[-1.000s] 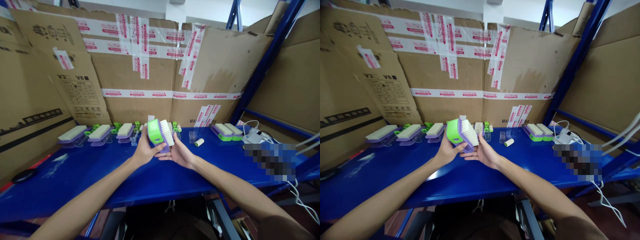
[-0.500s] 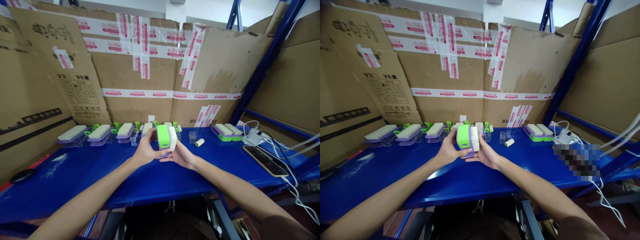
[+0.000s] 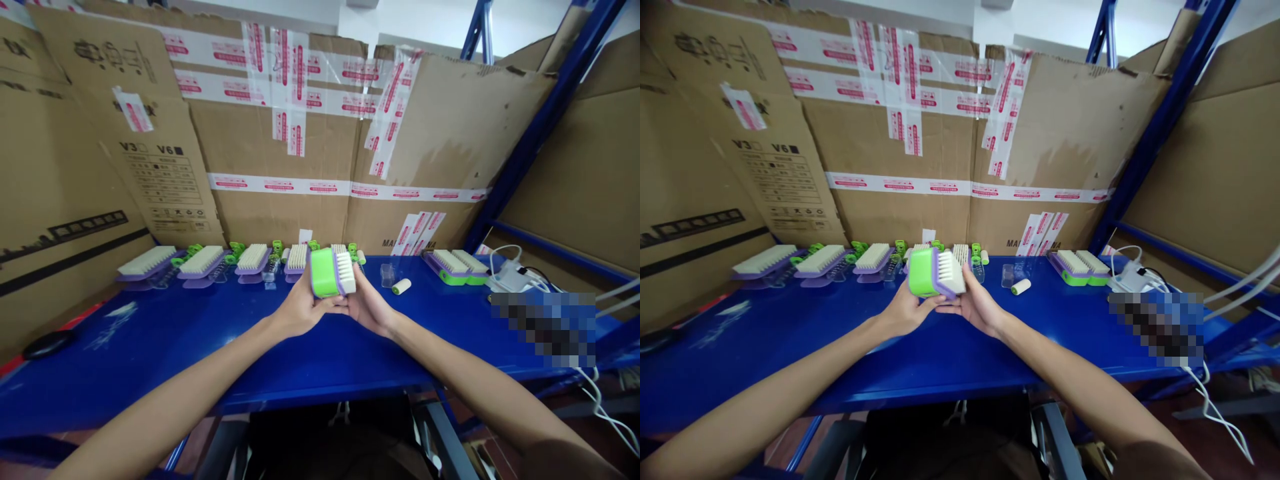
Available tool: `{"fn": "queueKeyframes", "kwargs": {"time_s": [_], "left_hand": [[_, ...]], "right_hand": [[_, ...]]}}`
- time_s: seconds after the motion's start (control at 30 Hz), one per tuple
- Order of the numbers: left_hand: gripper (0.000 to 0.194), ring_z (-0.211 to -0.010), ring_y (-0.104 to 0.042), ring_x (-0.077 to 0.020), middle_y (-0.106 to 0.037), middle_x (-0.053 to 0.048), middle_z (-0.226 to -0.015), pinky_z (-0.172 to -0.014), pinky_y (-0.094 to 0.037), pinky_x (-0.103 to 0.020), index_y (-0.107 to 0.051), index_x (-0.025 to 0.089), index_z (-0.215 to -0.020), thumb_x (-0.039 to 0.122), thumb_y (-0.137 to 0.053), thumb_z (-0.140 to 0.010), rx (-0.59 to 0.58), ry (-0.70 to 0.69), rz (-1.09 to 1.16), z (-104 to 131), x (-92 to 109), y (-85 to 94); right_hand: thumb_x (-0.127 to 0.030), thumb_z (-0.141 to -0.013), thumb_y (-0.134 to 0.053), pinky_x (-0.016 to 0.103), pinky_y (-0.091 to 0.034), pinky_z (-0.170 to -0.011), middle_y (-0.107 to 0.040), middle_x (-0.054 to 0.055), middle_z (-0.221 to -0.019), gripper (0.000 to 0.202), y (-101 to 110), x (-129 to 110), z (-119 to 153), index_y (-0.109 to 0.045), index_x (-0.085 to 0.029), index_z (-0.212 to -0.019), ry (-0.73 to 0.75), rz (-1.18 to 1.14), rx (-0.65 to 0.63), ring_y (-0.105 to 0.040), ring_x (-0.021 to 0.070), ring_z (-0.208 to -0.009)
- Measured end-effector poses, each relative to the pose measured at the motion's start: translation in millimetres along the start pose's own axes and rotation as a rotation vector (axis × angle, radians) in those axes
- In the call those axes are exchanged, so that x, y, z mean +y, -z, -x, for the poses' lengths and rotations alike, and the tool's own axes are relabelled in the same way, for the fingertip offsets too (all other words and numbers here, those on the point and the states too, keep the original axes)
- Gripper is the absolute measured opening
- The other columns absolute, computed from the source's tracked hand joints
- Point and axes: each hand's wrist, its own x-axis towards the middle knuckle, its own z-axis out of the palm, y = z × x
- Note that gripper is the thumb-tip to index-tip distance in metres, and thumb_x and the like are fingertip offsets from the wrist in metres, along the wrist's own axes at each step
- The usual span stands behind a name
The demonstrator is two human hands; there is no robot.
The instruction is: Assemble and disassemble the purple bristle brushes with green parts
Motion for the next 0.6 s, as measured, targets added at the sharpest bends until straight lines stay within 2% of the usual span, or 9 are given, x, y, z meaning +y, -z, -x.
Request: {"fn": "queueKeyframes", "kwargs": {"time_s": [0.07,0.13,0.2,0.27,0.33,0.47,0.6], "left_hand": [[0.036,-0.119,-0.081,-0.0351,-0.083,-0.013,-0.123,-0.115,-0.063,-0.064,-0.076,0.025,-0.124,0.055,-0.073,-0.104,0.039,-0.027,-0.007,0.6,-4.9,1.7],[0.038,-0.122,-0.080,-0.0352,-0.083,-0.012,-0.124,-0.116,-0.063,-0.062,-0.076,0.025,-0.123,0.058,-0.075,-0.103,0.072,-0.033,-0.026,0.2,-6.5,3.3],[0.053,-0.127,-0.078,-0.0369,-0.080,-0.013,-0.134,-0.115,-0.062,-0.063,-0.071,0.025,-0.134,0.057,-0.087,-0.095,0.058,-0.010,-0.061,-0.9,-5.5,4.1],[0.078,-0.131,-0.075,-0.0390,-0.076,-0.015,-0.142,-0.113,-0.063,-0.064,-0.061,0.025,-0.149,0.053,-0.097,-0.085,0.013,0.006,-0.098,-2.0,-3.6,3.9],[0.091,-0.133,-0.074,-0.0398,-0.072,-0.017,-0.148,-0.113,-0.062,-0.064,-0.054,0.027,-0.156,0.052,-0.101,-0.081,0.004,-0.015,-0.119,-2.5,-2.7,3.2],[0.093,-0.134,-0.074,-0.0386,-0.069,-0.017,-0.150,-0.112,-0.063,-0.061,-0.047,0.028,-0.157,0.052,-0.099,-0.084,0.035,-0.038,-0.119,-1.7,-3.4,1.9],[0.093,-0.130,-0.076,-0.0383,-0.071,-0.015,-0.145,-0.109,-0.065,-0.059,-0.048,0.028,-0.152,0.052,-0.102,-0.080,0.060,-0.005,-0.103,-2.5,-1.2,0.9]], "right_hand": [[-0.074,-0.119,-0.029,0.052,-0.061,-0.114,-0.082,0.018,-0.135,0.076,-0.2,-1.8,0.2,-0.063,-0.020,-0.160,-0.001,0.014,0.007,-0.082,0.0279,-0.115],[-0.076,-0.118,-0.027,0.052,-0.060,-0.115,-0.083,0.019,-0.133,0.079,0.3,-2.4,0.4,-0.064,-0.019,-0.159,0.012,0.017,0.000,-0.082,0.0284,-0.117],[-0.076,-0.118,-0.026,0.052,-0.060,-0.115,-0.083,0.017,-0.132,0.079,1.7,-0.9,0.2,-0.064,-0.020,-0.159,0.026,0.008,0.003,-0.081,0.0288,-0.119],[-0.076,-0.118,-0.030,0.052,-0.060,-0.115,-0.084,0.015,-0.132,0.076,3.9,2.2,-0.9,-0.065,-0.023,-0.158,0.034,-0.002,0.025,-0.081,0.0290,-0.120],[-0.077,-0.117,-0.034,0.051,-0.060,-0.115,-0.085,0.013,-0.132,0.073,6.2,5.2,-2.4,-0.067,-0.025,-0.156,0.043,-0.006,0.043,-0.080,0.0291,-0.121],[-0.080,-0.115,-0.035,0.050,-0.059,-0.114,-0.085,0.013,-0.134,0.074,8.6,5.9,-3.7,-0.070,-0.026,-0.153,0.053,-0.012,0.019,-0.079,0.0295,-0.124],[-0.078,-0.116,-0.035,0.048,-0.059,-0.114,-0.084,0.012,-0.135,0.072,9.3,3.6,-3.3,-0.070,-0.027,-0.153,0.066,-0.014,0.047,-0.079,0.0295,-0.126]]}}
